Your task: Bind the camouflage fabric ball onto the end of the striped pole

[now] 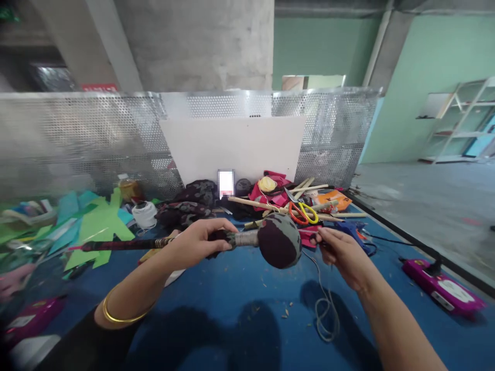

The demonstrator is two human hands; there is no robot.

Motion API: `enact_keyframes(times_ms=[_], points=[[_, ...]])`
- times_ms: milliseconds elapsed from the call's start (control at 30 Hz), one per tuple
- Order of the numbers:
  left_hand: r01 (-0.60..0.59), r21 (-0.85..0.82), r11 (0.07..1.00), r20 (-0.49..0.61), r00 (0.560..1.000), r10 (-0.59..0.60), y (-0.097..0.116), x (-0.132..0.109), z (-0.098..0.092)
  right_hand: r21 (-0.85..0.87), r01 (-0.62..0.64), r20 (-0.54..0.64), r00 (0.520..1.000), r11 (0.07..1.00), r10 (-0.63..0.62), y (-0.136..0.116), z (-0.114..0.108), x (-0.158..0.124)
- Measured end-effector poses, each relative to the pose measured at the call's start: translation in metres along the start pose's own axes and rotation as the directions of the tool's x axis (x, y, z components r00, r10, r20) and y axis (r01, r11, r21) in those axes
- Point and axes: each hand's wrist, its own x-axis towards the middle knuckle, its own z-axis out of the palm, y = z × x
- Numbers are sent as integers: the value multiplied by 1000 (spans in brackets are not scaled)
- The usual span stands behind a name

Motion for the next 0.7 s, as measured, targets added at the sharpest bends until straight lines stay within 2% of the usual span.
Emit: enact_keyframes(times_ms=[67,100,133,167,200,267,333,367,433,500,533,567,600,633,667,700], points=[[7,-67,998,-9,1000,-8,2,-1,0,-324,70,-41,995,943,-88,8,5,-3],[4,-97,995,-12,1000,-5,4,-3,0,-486,102,-40,989,868,-139,11,12,-4],[-3,-122,993,-20,1000,1,6,-4,0,-609,137,-49,976,781,-210,14,23,-6],[-12,-138,990,-33,999,7,9,-6,1,-634,160,-34,972,757,-234,17,37,-8],[-19,-152,988,-47,999,12,12,-8,2,-630,203,2,966,750,-260,18,53,-11],[-30,-191,981,-66,998,17,16,-11,3,-491,377,94,919,785,-383,16,88,-17],[-46,-261,964,-59,998,32,17,-13,4,-368,450,98,889,814,-448,10,120,-25],[-52,-307,950,-47,998,39,16,-13,4,-307,480,145,877,822,-458,6,132,-29],[-46,-387,921,-28,999,38,12,-11,4,-255,501,223,863,827,-454,0,148,-38],[-15,-434,901,-20,1000,7,7,-8,3,-328,530,211,848,782,-486,-2,152,-47],[4,-446,895,-18,1000,-13,4,-7,2,-402,558,163,824,726,-543,-2,150,-52],[19,-452,892,-17,999,-30,2,-5,2,-482,590,101,772,648,-628,-1,148,-56],[32,-453,891,-19,999,-45,0,-3,2,-546,625,57,692,558,-719,0,145,-59],[41,-454,890,-20,998,-56,-1,-2,3,-577,665,50,607,473,-793,0,142,-62],[47,-450,892,-23,998,-64,-1,0,3,-568,712,85,550,413,-831,0,141,-64],[51,-439,897,-29,997,-71,-1,1,5,-518,760,145,530,393,-835,-1,140,-64]])
